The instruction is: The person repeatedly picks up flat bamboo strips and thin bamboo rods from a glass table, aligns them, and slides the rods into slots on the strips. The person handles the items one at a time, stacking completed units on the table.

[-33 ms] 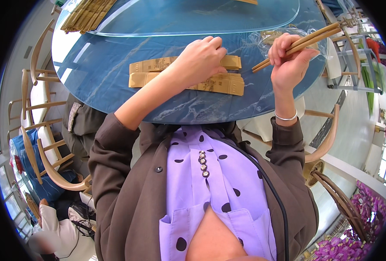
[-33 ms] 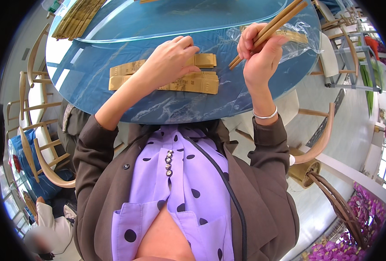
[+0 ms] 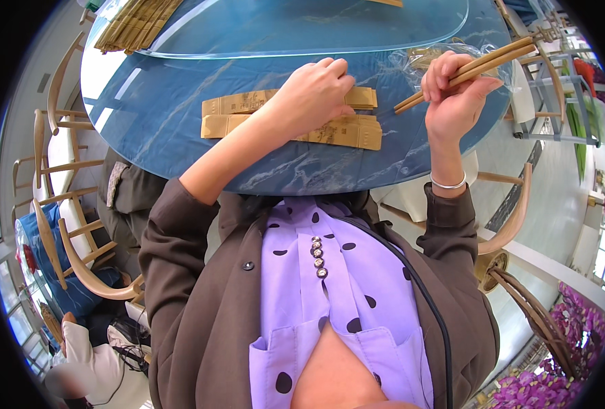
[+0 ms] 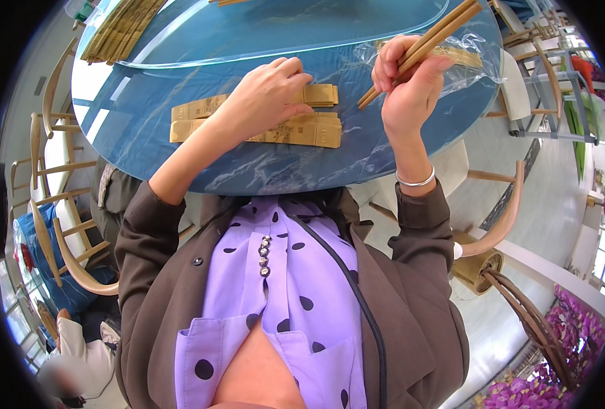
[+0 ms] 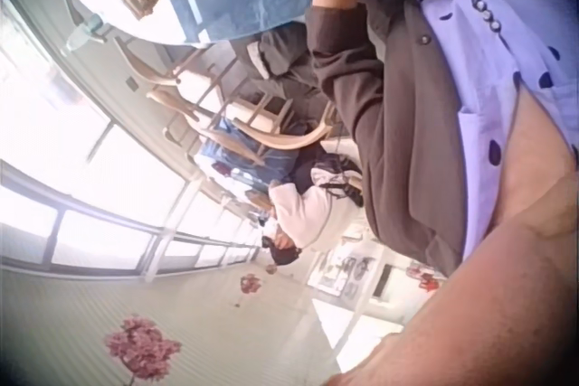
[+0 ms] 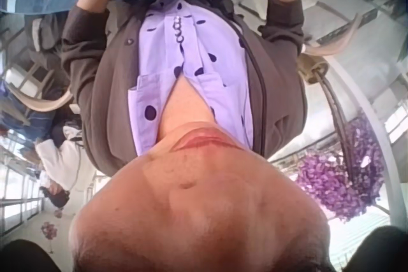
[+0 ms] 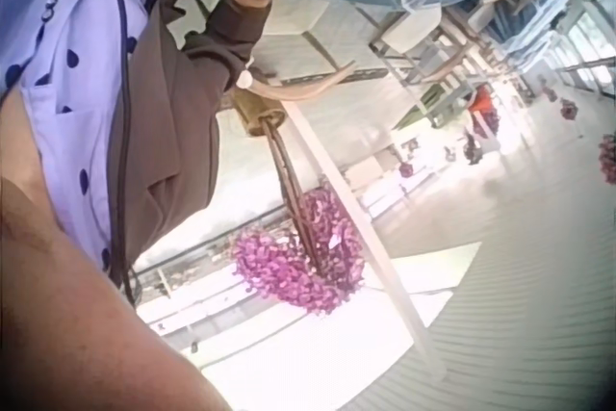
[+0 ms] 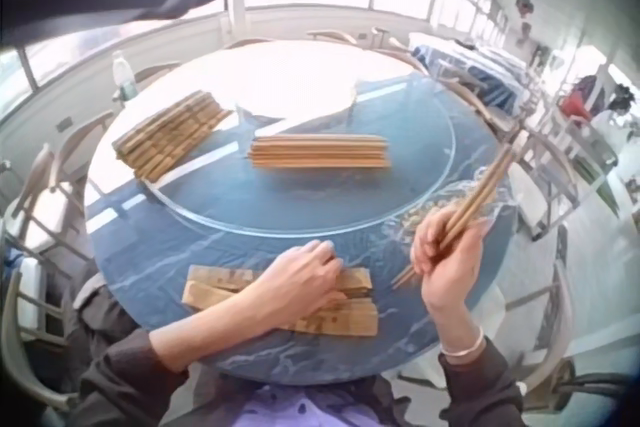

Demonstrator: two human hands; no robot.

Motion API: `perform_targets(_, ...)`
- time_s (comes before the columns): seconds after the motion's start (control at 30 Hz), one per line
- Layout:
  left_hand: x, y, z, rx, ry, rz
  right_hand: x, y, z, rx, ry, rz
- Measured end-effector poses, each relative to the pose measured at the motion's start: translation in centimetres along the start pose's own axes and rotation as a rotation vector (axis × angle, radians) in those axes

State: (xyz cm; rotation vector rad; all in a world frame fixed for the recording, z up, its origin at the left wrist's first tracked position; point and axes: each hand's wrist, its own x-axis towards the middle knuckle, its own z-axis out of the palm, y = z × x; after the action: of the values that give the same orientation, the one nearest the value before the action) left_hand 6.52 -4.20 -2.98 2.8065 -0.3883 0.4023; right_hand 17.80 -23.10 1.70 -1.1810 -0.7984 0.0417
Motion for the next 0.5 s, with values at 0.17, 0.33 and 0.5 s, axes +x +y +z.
perform_targets(0.17,0.0,-0.1,0.8,-0.004,-0.004,0.000,0.8,-1.2,0.2,0.032,0.032,-0.041)
perform_targets(0.33,0.2,-0.4,1.1,-0.032,0.036,0.013,1.0,-1.4,0.1,-0.021,0.023,-0.079)
perform_targets(0.5,0.6,-0.3,0.9,-0.045,0.036,0.014,0.4,-3.8,0.7,-0.336,-0.057,0.011)
